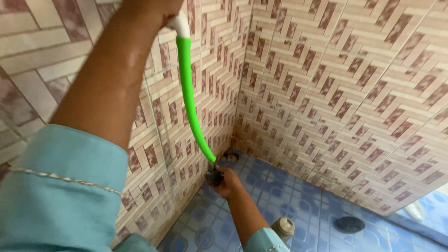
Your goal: The person cleans and attaches a plastic faucet onto a wall-mounted pipe fixture, using a scouring pad and by hand.
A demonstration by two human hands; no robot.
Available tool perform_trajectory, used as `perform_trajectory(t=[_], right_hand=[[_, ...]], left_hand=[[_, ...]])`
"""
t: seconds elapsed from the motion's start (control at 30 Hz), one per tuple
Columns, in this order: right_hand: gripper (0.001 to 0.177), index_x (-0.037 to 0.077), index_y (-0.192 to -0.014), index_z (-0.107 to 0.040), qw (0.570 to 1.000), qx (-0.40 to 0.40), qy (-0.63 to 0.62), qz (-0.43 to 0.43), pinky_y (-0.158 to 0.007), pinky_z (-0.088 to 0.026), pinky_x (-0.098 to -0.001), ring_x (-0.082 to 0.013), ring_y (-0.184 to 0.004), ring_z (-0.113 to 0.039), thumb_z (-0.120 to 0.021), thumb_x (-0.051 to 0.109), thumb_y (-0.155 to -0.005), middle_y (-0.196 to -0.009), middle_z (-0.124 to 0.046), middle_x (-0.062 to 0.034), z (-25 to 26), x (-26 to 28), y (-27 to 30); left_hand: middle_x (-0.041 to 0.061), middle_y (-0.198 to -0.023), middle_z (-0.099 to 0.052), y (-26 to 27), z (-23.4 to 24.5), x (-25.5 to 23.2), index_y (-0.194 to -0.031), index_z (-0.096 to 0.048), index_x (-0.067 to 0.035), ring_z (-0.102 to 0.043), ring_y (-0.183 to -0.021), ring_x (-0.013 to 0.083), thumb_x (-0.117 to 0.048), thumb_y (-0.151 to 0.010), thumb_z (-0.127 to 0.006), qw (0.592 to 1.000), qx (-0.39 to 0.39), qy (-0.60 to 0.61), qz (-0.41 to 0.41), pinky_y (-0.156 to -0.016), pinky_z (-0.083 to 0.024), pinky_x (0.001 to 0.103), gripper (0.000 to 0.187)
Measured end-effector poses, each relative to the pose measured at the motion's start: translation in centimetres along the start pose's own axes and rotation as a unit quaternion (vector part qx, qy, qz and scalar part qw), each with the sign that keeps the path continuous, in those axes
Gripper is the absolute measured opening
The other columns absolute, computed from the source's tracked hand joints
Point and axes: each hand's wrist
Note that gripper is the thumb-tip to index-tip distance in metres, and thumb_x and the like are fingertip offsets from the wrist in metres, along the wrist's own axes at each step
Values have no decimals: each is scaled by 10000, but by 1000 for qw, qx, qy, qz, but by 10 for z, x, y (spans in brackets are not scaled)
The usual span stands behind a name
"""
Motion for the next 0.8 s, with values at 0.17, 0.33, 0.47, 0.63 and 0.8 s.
perform_trajectory(t=[0.17, 0.33, 0.47, 0.63, 0.8], right_hand=[[162, 83, -872, -673, 995, -71, 60, 24, -573, -600, -464, -292, -622, -638, -725, 235, -895, -736, -637, -102, 46, 18, 12], [243, 6, -1126, -543, 990, -121, -7, 77, -653, -583, -507, -344, -743, -649, -561, 173, -952, -912, -622, -179, 40, 99, 64], [429, -48, -1390, -427, 992, -46, 24, 115, -712, -569, -523, -359, -853, -646, -420, 152, -1011, -1075, -602, -233, -54, 171, 121], [516, -23, -1513, -422, 957, 65, 125, 252, -830, -570, -477, -322, -1007, -656, -388, 131, -1022, -1216, -640, -244, -193, 199, 213], [490, 10, -1496, -441, 924, 23, 161, 346, -870, -575, -431, -284, -1041, -655, -429, 138, -1023, -1231, -655, -240, -315, 192, 298]], left_hand=[[9, -944, -787, -36, 10, -14, -928, -750, -112, -726, -916, 147, -257, -843, -873, 994, 33, 102, 27, -802, -648, 352, 208], [33, -854, -747, -63, 23, -16, -883, -710, -91, -701, -791, 166, -271, -899, -768, 968, 108, 219, 54, -705, -619, 365, 190], [63, -782, -701, -75, 24, -10, -853, -668, -72, -669, -679, 194, -287, -958, -659, 922, 202, 319, 84, -618, -585, 383, 240], [96, -705, -658, -73, 14, 0, -820, -627, -49, -635, -565, 222, -314, -1024, -537, 878, 274, 374, 118, -528, -546, 401, 347], [115, -701, -673, -69, 13, 1, -827, -648, -29, -641, -569, 229, -349, -1053, -504, 885, 247, 378, 117, -528, -536, 391, 418]])
Point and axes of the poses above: each hand's wrist, its own y-axis away from the middle knuckle, its own z-axis out of the back of the hand, x = y × z
